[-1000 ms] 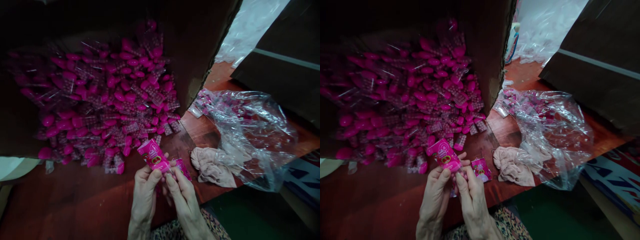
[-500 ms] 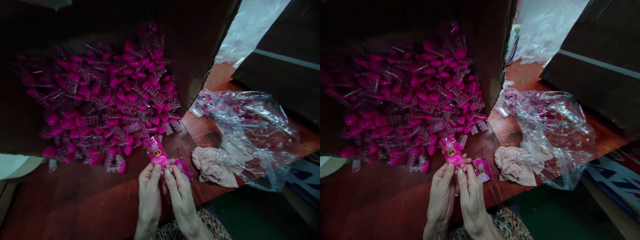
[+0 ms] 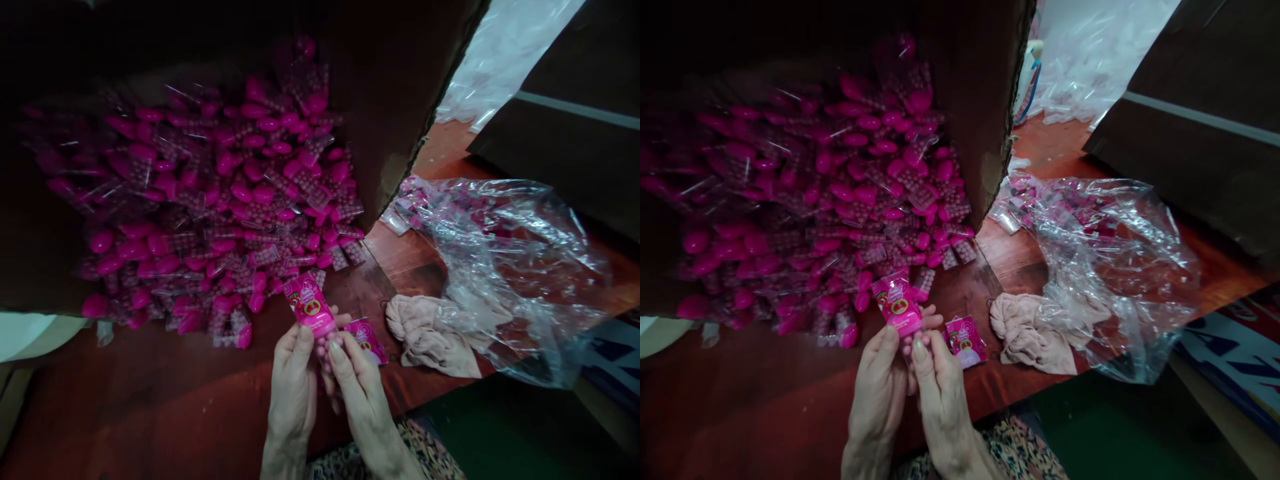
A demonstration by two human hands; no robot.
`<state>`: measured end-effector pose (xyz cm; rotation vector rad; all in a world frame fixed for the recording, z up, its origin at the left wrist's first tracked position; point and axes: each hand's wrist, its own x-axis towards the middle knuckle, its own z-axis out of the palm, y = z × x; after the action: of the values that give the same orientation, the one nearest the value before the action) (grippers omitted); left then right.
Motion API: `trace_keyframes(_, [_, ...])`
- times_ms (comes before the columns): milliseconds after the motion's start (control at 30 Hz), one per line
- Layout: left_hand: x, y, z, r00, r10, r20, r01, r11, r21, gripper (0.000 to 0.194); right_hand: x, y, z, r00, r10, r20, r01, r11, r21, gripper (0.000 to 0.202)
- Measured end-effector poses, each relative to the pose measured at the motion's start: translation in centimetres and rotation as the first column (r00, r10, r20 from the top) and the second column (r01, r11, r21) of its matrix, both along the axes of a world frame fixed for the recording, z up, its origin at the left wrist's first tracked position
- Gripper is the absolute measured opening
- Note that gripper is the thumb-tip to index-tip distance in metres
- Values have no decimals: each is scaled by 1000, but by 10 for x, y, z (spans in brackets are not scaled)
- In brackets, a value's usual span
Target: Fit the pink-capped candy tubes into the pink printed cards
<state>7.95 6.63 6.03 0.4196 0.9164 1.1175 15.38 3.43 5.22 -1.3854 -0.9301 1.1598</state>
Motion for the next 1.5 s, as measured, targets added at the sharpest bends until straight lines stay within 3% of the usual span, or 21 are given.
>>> trace_keyframes(167, [9,-11,2,998,45,-37,-47,998,-52,30,-4,-6,-1,997,-60,52,57,997,43,25])
trace_keyframes(367, [12,-19,0,997,68,-27,-70,993,-98,32,-5,-12,-8,983,-42,179,39,999,19,25])
trace_keyframes(600, [-6,-7,1,999,25,45,-25,1000,-5,42,-8,-8,-13,955,-9,297,-26,993,114,24])
trace_keyframes(767, [-5,-2,0,1000,-9,-5,9,999,-32,21,-8,-7,-14,908,-37,418,-42,983,178,21])
trace_keyframes(867, [1,-6,-2,999,-2,53,4,999,-41,22,-7,-9,-12,891,-52,451,-35,983,182,21])
trace_keyframes(1067, [3,-13,-3,998,-13,67,15,999,-30,26,-6,-11,-9,946,18,324,-42,997,66,23])
trace_keyframes(1300, [-3,-9,-1,1000,22,-9,-22,1000,-19,30,-5,-4,-9,995,10,-102,-17,998,-66,34])
trace_keyframes(1500, [-1,-14,2,996,37,-77,-44,995,-88,32,-7,-4,-5,995,-88,-39,87,996,-21,39])
